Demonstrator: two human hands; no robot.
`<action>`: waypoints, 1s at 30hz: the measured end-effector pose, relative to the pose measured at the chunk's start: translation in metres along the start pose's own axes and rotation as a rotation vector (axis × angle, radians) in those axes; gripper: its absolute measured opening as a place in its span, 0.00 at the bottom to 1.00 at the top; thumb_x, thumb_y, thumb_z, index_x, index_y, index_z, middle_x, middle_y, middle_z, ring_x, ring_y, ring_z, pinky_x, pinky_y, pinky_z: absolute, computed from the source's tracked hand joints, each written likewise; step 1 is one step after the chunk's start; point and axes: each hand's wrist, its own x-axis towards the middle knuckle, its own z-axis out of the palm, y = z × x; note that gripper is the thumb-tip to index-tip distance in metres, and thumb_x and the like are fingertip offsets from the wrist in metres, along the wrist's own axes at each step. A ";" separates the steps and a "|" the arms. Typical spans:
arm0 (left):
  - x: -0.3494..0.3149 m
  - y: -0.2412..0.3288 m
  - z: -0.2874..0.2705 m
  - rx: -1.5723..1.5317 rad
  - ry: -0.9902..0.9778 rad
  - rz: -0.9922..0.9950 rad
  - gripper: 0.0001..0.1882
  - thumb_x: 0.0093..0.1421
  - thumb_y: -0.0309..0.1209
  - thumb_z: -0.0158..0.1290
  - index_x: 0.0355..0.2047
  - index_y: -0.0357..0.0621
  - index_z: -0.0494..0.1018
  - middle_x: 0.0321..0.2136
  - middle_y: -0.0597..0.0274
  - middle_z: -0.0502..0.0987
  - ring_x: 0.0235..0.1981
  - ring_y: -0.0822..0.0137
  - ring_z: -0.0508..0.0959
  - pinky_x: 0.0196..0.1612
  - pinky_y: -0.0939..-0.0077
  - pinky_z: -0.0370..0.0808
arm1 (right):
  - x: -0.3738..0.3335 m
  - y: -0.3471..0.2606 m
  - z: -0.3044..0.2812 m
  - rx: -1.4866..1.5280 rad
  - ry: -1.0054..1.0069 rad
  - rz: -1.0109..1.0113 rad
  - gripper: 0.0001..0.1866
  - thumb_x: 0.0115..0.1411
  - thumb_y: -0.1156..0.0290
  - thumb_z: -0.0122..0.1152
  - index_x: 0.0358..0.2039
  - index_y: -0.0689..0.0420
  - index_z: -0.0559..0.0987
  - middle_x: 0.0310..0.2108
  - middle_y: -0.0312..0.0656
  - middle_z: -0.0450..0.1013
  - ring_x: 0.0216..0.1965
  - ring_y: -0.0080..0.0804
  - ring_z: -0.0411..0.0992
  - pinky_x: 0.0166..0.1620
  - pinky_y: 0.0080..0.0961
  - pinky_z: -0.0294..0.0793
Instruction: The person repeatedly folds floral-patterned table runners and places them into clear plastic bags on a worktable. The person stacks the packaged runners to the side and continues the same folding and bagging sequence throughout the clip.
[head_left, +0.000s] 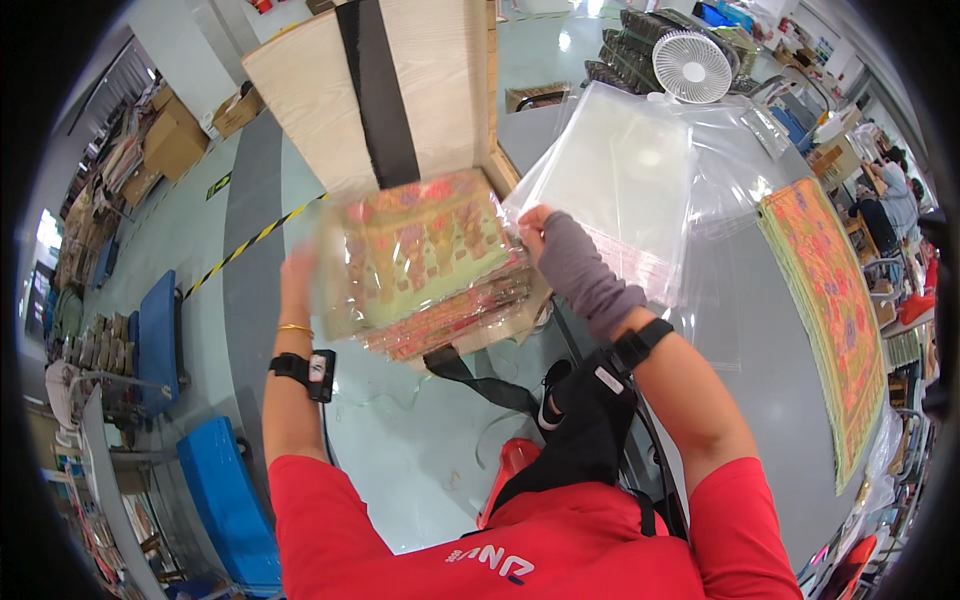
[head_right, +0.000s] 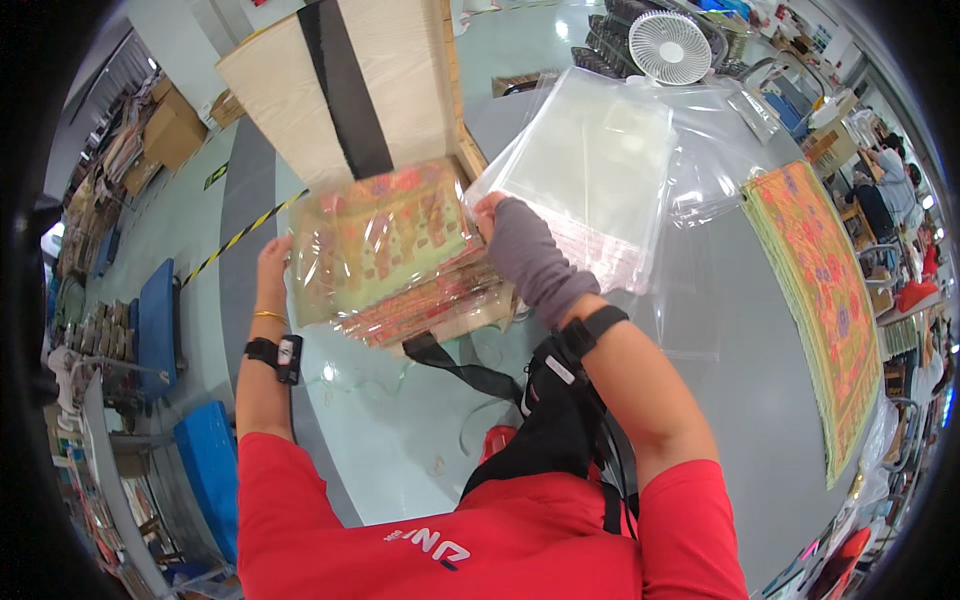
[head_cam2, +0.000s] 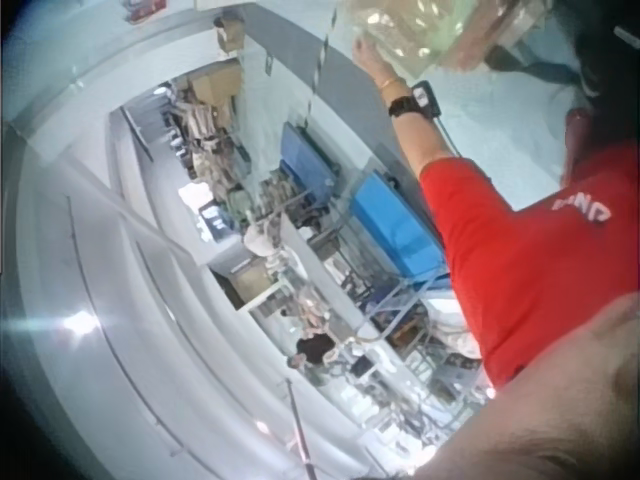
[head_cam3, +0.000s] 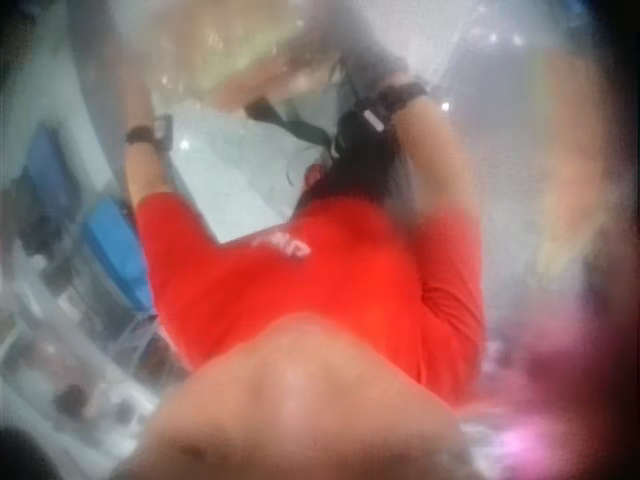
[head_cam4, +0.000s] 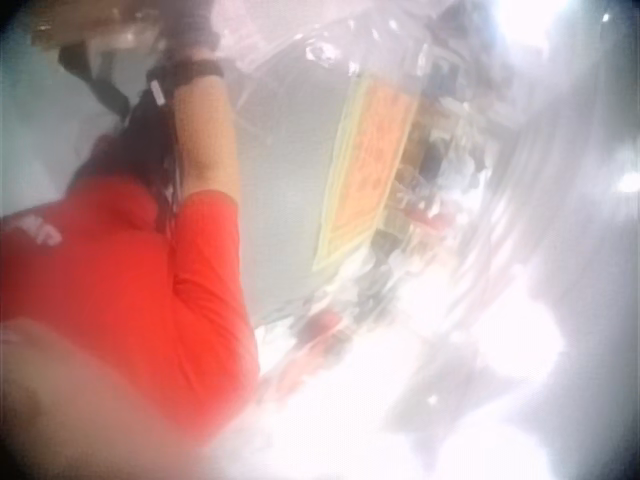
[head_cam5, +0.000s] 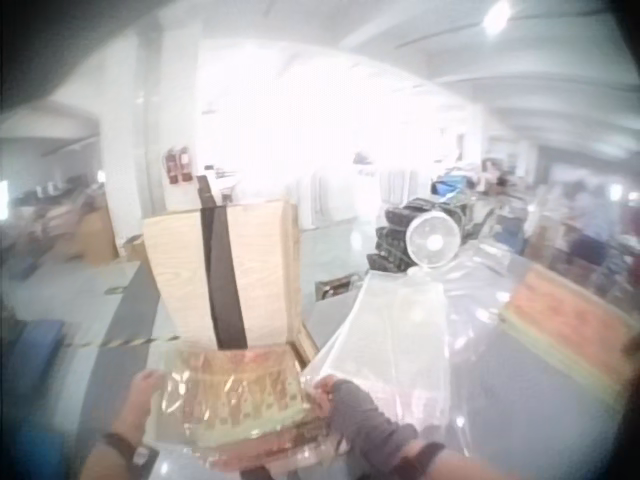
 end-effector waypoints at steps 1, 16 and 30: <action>0.005 -0.022 0.009 0.163 0.101 0.008 0.10 0.70 0.36 0.61 0.39 0.41 0.81 0.37 0.67 0.79 0.40 0.71 0.77 0.44 0.72 0.75 | -0.006 0.004 -0.002 0.006 -0.047 -0.065 0.06 0.70 0.69 0.62 0.39 0.58 0.80 0.32 0.49 0.79 0.36 0.47 0.81 0.41 0.38 0.78; -0.042 0.100 0.101 0.675 -0.328 0.673 0.23 0.71 0.35 0.56 0.60 0.35 0.71 0.66 0.38 0.68 0.69 0.40 0.65 0.72 0.47 0.61 | -0.251 0.112 -0.169 -0.883 0.097 0.320 0.44 0.65 0.44 0.66 0.74 0.55 0.66 0.73 0.64 0.56 0.76 0.67 0.49 0.72 0.61 0.52; -0.153 0.257 0.379 1.028 -1.011 0.958 0.16 0.69 0.37 0.56 0.52 0.41 0.75 0.58 0.45 0.73 0.63 0.43 0.71 0.63 0.47 0.68 | -0.269 0.171 -0.227 -0.560 0.314 0.071 0.31 0.64 0.55 0.68 0.62 0.58 0.74 0.64 0.59 0.67 0.65 0.58 0.65 0.67 0.51 0.65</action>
